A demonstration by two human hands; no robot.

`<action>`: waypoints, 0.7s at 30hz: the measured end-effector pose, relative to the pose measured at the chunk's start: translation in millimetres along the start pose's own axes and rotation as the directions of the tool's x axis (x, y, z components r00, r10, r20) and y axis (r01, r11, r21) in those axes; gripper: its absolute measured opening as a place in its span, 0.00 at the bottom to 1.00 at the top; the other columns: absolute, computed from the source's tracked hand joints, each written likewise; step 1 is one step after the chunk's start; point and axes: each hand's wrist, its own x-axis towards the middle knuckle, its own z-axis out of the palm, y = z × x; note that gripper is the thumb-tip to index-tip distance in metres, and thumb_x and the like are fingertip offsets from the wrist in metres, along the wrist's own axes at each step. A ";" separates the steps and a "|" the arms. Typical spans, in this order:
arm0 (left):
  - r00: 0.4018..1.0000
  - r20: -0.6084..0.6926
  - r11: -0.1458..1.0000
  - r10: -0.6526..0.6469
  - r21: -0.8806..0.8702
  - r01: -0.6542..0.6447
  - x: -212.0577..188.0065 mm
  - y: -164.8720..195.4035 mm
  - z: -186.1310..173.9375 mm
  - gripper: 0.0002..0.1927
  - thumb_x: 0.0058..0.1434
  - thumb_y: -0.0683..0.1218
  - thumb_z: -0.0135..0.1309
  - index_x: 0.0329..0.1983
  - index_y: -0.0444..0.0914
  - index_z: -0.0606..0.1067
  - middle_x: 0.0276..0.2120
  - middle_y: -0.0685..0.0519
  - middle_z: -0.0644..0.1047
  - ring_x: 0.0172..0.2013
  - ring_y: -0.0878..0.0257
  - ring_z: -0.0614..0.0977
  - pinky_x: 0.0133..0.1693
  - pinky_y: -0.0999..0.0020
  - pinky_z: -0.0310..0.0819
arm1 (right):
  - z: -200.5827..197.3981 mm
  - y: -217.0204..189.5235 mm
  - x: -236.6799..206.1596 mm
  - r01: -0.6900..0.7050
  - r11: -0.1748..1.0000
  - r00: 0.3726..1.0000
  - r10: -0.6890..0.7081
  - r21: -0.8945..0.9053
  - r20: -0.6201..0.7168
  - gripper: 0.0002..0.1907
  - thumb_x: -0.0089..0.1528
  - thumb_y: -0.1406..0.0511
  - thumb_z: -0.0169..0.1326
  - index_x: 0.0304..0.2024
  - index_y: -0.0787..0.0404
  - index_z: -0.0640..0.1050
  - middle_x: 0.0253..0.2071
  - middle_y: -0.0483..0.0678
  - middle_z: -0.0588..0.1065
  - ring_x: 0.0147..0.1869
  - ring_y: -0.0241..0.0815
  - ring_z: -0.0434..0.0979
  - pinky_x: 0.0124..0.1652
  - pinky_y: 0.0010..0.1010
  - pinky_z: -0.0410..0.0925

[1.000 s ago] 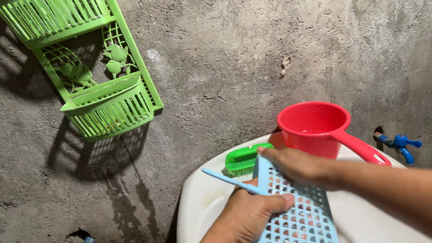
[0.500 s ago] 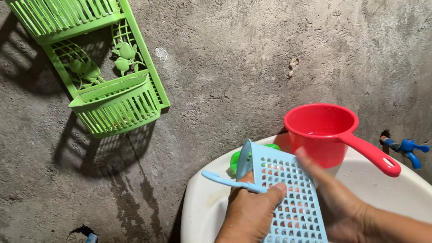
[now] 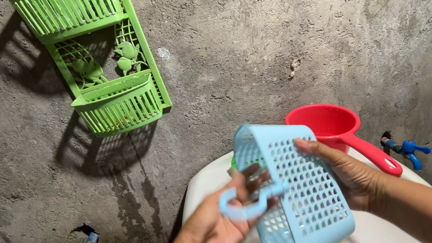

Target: The person scrubs a blue perforated plastic basket with a green brush over a bathroom sink, turning it to clean different sides. They then rinse the basket by pouring water over it with a red plastic scoop and set it in the sink.

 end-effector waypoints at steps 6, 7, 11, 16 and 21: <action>0.982 -0.164 0.983 -0.093 0.141 0.116 31.3 29.9 11.5 0.32 0.57 0.60 0.51 0.53 0.29 0.74 0.43 0.38 0.83 0.44 0.47 0.84 0.52 0.50 0.75 | 1.8 3.2 5.0 0.064 0.921 0.986 0.001 -0.384 0.165 0.43 0.48 0.52 0.67 0.64 0.53 0.70 0.59 0.52 0.75 0.62 0.44 0.78 0.61 0.41 0.70; 0.975 -0.203 0.981 -0.086 0.154 0.118 31.8 29.6 15.3 0.27 0.58 0.54 0.52 0.54 0.29 0.74 0.45 0.38 0.82 0.46 0.47 0.84 0.53 0.50 0.76 | 0.3 4.2 5.8 0.083 0.912 0.985 -0.013 -0.402 0.173 0.42 0.51 0.51 0.65 0.67 0.51 0.69 0.62 0.52 0.73 0.64 0.44 0.75 0.62 0.42 0.68; 0.971 -0.230 0.977 -0.071 0.180 0.115 31.2 10.2 27.8 0.21 0.58 0.36 0.54 0.56 0.28 0.73 0.48 0.37 0.81 0.50 0.46 0.82 0.56 0.50 0.77 | -3.4 4.7 13.9 0.078 0.864 0.997 -0.074 -0.497 0.029 0.34 0.58 0.50 0.57 0.66 0.52 0.71 0.65 0.47 0.73 0.65 0.39 0.72 0.61 0.36 0.65; 0.997 -0.067 0.948 -0.024 0.314 0.044 38.8 -32.3 43.5 0.27 0.50 0.29 0.52 0.56 0.30 0.73 0.50 0.39 0.80 0.51 0.47 0.83 0.57 0.52 0.78 | 6.0 -5.1 30.2 0.119 0.682 0.978 -0.207 -0.721 -0.034 0.28 0.65 0.52 0.46 0.52 0.67 0.81 0.50 0.54 0.82 0.52 0.43 0.80 0.50 0.33 0.72; 0.997 -0.057 0.918 -0.060 0.388 0.078 39.3 -40.3 53.4 0.24 0.47 0.27 0.49 0.50 0.31 0.74 0.48 0.40 0.78 0.48 0.47 0.81 0.53 0.51 0.77 | 20.1 -7.5 29.9 0.108 0.040 0.913 -0.398 -0.993 0.083 0.25 0.70 0.52 0.40 0.48 0.62 0.81 0.44 0.54 0.82 0.47 0.49 0.81 0.48 0.37 0.70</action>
